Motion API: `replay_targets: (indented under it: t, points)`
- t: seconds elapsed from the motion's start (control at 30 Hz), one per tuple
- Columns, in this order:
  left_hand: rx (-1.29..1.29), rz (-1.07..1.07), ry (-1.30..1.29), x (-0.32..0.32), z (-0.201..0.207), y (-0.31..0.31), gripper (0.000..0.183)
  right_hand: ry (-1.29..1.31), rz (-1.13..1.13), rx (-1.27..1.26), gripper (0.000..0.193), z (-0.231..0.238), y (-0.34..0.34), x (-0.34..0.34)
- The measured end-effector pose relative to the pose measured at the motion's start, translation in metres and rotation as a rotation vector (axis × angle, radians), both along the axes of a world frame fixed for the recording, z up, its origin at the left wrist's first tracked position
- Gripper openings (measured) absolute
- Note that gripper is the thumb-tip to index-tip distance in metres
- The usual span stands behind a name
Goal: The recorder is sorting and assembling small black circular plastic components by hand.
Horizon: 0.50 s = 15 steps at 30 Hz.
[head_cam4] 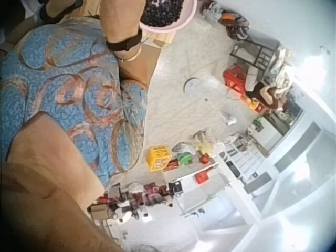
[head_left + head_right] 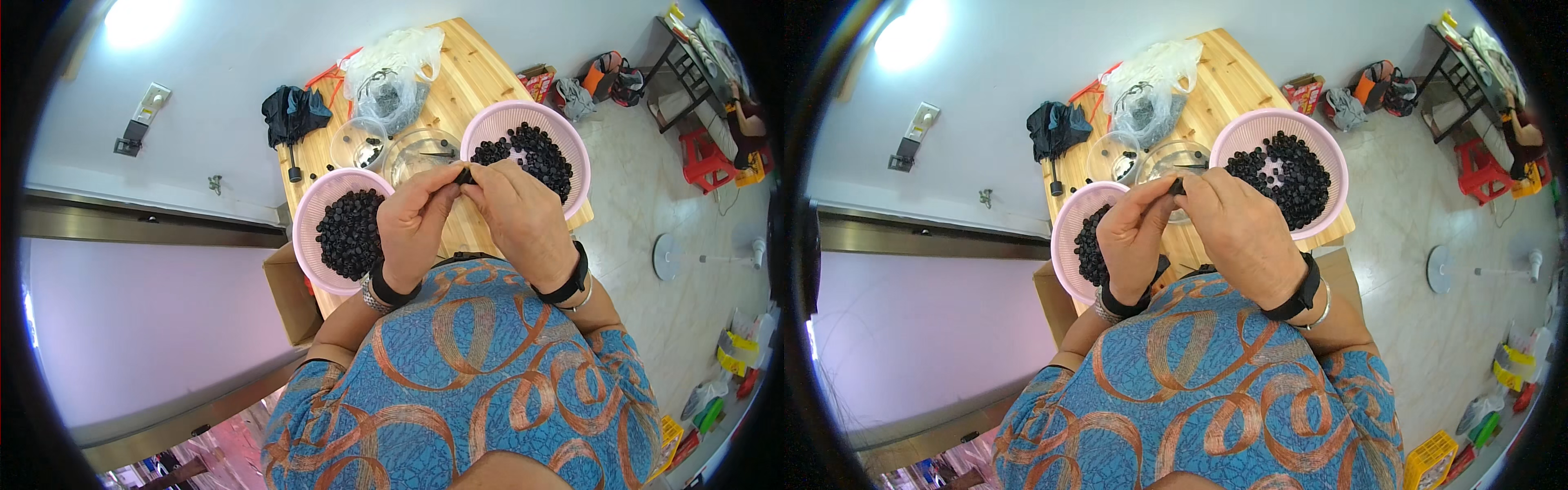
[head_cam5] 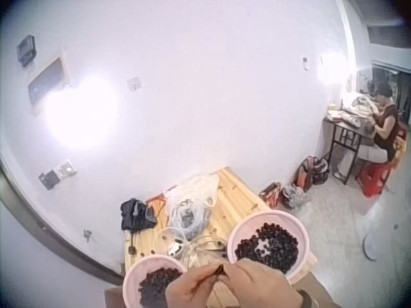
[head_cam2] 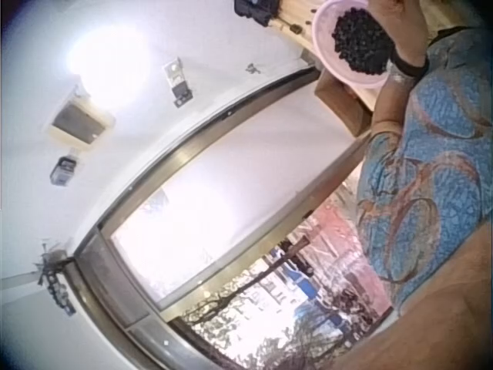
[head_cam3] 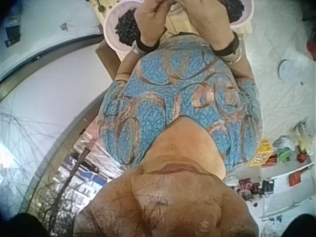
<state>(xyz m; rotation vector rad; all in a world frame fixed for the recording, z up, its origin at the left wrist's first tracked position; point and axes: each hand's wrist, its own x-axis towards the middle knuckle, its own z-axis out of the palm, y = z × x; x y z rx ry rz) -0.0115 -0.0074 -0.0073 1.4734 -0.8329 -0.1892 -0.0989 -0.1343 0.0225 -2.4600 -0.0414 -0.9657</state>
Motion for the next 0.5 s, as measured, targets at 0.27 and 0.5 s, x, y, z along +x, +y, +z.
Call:
replay_targets:
  t: [0.27, 0.5]
  points:
    - [-0.039, -0.066, 0.164, -0.002, -0.003, -0.003, 0.024, 0.037, -0.010, -0.014, 0.019, -0.001, -0.001, 0.003]
    - [-0.173, -0.156, 0.381, -0.006, -0.004, -0.002, 0.027, -0.029, 0.080, 0.253, 0.018, -0.013, -0.014, 0.011]
